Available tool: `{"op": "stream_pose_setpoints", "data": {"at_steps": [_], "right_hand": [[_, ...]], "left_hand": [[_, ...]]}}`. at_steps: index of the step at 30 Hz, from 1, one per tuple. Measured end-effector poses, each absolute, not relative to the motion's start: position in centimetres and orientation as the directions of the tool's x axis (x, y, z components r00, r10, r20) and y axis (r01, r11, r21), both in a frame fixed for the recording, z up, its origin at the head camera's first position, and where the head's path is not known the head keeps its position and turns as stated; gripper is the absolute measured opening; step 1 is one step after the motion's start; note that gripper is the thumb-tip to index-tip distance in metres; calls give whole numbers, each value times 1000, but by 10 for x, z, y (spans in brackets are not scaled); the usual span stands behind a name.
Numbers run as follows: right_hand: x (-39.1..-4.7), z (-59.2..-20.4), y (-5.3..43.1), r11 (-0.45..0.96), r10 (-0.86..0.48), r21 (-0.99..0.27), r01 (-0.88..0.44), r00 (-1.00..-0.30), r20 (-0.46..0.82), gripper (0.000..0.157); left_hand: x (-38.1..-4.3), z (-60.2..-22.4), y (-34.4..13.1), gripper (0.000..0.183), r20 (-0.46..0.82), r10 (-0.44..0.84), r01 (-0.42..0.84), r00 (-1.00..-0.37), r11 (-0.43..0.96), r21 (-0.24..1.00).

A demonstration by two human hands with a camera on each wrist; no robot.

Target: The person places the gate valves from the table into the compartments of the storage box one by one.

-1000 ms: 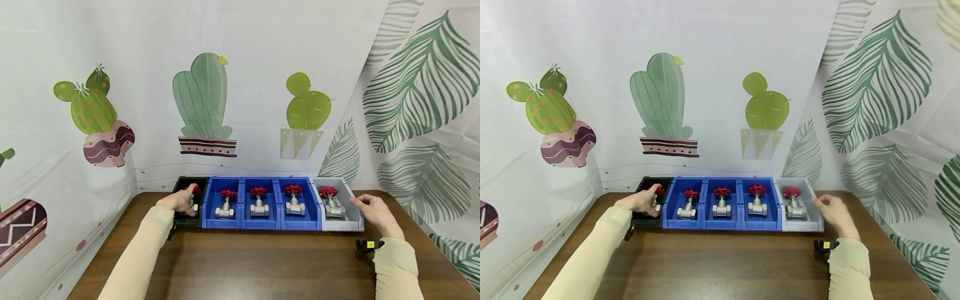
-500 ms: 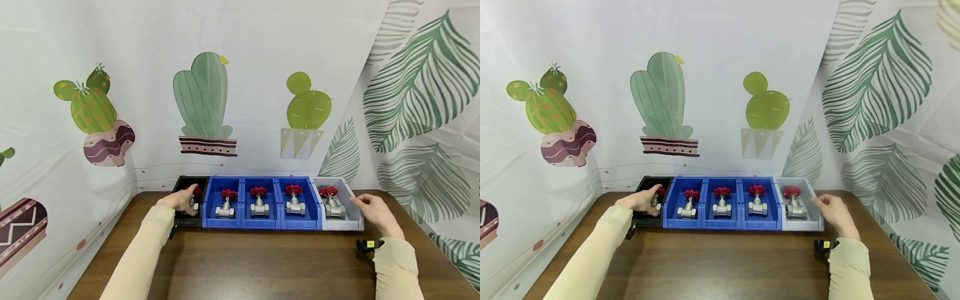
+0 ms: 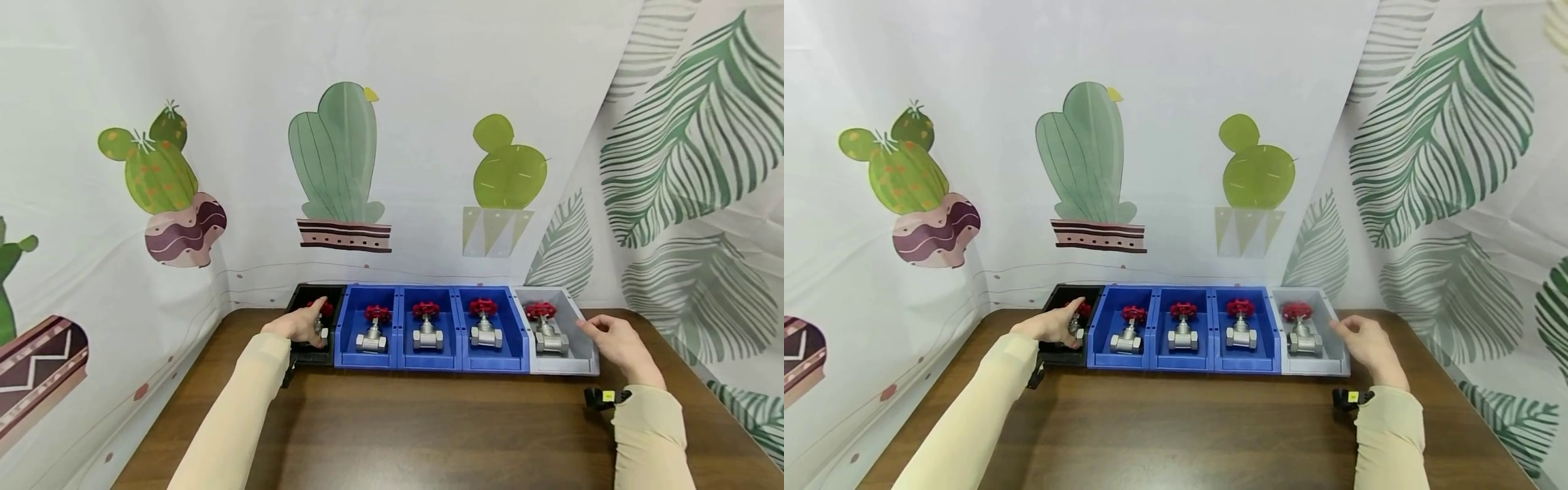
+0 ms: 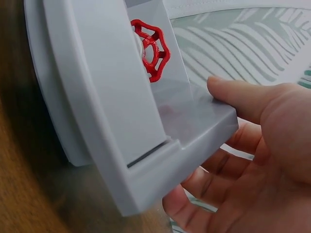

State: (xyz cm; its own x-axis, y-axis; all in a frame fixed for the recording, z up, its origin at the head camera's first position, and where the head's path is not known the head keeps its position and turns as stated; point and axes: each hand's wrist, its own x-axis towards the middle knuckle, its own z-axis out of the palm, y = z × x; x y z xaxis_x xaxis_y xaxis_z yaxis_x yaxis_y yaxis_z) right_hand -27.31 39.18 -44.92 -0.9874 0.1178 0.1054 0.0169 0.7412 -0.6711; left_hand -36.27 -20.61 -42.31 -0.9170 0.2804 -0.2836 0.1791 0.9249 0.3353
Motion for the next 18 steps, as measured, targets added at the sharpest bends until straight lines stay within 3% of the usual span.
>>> {"op": "stream_pose_setpoints", "data": {"at_steps": [5, 9, 18], "right_hand": [[-277, -448, 388, 760, 114, -649, 16, -988, 108, 48], [-276, -451, 385, 755, 132, -655, 28, -985, 110, 53], [-260, -444, 383, 767, 210, -640, 56, -963, 167, 60]], "left_hand": [[-357, -421, -211, 112, -273, 261, 147, -926, 915, 377], [-350, -416, -211, 101, -260, 269, 146, -928, 900, 411], [-344, -404, -199, 67, -142, 377, 305, -915, 878, 369]]}}
